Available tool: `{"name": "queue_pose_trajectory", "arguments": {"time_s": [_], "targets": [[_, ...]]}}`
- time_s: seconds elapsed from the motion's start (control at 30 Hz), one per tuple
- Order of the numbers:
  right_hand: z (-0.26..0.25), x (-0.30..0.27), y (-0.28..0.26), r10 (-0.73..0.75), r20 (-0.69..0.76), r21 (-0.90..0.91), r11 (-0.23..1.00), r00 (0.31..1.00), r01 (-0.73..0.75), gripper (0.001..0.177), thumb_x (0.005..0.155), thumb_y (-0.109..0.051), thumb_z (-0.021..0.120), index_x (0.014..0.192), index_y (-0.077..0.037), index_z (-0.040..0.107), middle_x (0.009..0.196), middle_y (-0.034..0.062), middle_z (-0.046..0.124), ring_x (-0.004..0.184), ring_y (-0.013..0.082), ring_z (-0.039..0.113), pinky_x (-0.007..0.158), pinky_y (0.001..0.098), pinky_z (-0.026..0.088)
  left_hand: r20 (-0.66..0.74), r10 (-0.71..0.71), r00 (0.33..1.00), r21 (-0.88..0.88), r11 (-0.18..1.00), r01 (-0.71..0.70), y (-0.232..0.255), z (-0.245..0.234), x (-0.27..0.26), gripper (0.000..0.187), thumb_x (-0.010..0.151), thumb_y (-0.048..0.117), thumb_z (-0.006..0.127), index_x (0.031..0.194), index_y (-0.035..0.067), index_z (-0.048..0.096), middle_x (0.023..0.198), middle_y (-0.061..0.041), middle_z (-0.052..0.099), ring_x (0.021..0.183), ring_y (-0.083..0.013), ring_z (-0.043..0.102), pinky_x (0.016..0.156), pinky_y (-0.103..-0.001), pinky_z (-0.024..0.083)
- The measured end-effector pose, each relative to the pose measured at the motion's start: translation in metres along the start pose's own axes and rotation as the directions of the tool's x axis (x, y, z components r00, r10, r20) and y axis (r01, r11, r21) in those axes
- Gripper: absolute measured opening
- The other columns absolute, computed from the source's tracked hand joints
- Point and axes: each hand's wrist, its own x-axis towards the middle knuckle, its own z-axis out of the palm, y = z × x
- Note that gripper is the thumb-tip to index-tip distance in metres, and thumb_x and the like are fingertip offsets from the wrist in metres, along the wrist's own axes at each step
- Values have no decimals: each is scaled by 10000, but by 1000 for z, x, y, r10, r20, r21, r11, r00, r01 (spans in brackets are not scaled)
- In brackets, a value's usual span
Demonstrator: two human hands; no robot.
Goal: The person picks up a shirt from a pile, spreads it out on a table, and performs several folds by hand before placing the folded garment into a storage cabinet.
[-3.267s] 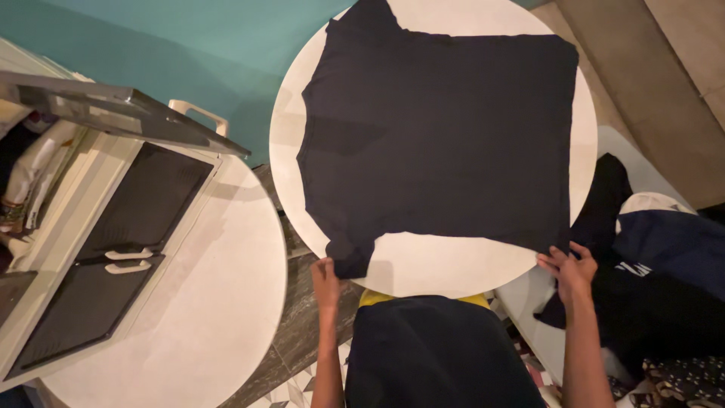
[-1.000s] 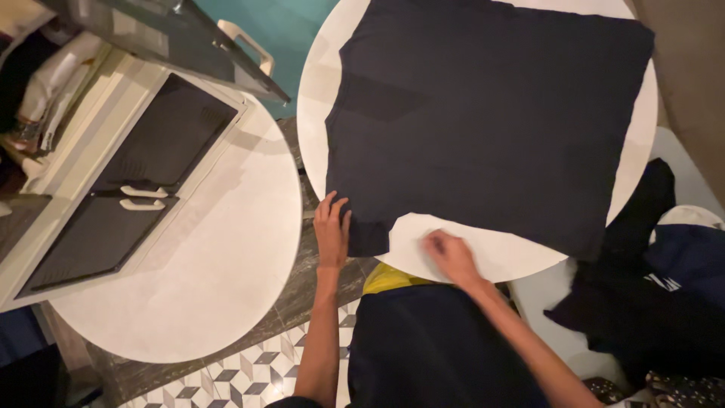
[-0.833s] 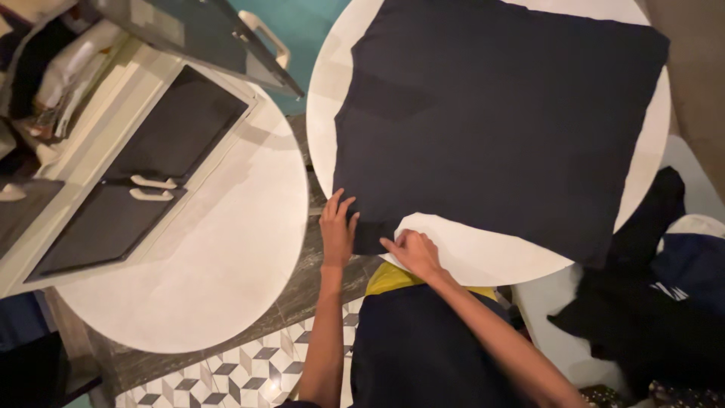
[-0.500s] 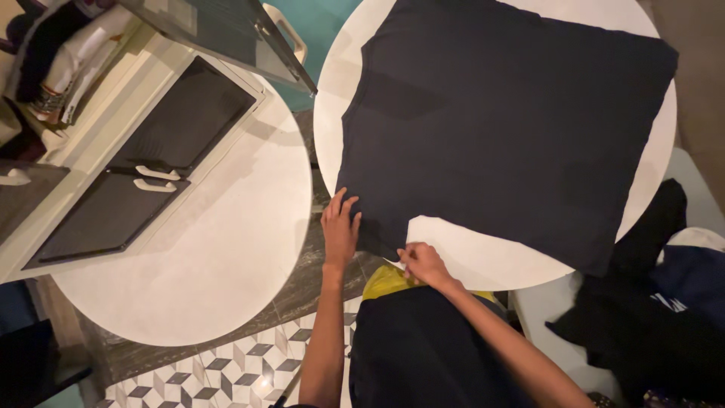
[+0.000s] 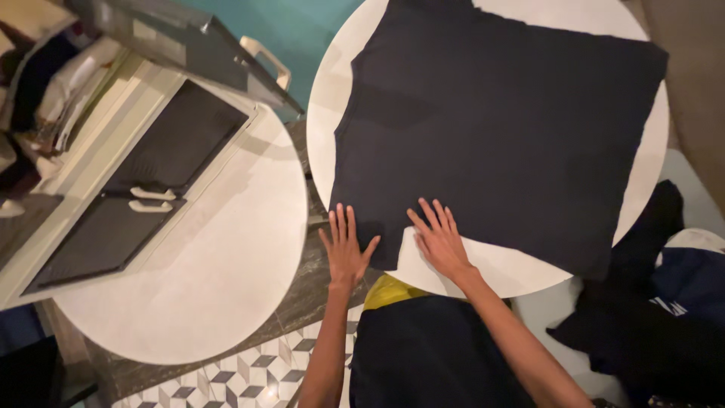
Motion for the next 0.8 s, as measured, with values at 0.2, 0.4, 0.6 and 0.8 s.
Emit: {"name": "queue_pose_trajectory", "arguments": {"time_s": [0.2,0.4,0.6,0.8], "targets": [[-2,-7,49,388,-98,390,862,916,-323,306,1110,-224,471,1346,-121,636,1535,66,541,1526,277,444,1306,466,343,-266,67,962,-40,996,-81,8,28,22,480,1115,369,548,1524,141,443,1668,-73,334,1601,-276,308,1357,-594,193],[-10,51,91,285,-163,58,958,944,-280,584,1071,-357,516,1601,-132,419,1705,157,270,1569,466,175,1264,644,119,-270,349,897,67,937,-344,47,42,82,673,1053,393,570,1616,73,384,1718,-125,297,1598,-364,262,1267,-636,186],[-37,63,107,411,-39,-71,908,911,-413,1074,776,-748,628,1611,-181,260,1689,141,93,1481,584,9,1113,790,1,-244,207,947,-35,974,-222,48,3,74,1000,850,717,573,1587,103,289,1651,-198,243,1490,-538,103,1115,-772,89],[-28,35,127,442,-227,319,876,868,-363,696,1014,-436,613,1584,-92,408,1691,154,301,1595,463,178,1299,649,77,-271,186,944,-82,973,-215,41,34,95,741,994,559,579,1519,58,430,1648,-213,272,1556,-449,176,1199,-748,102]]}}
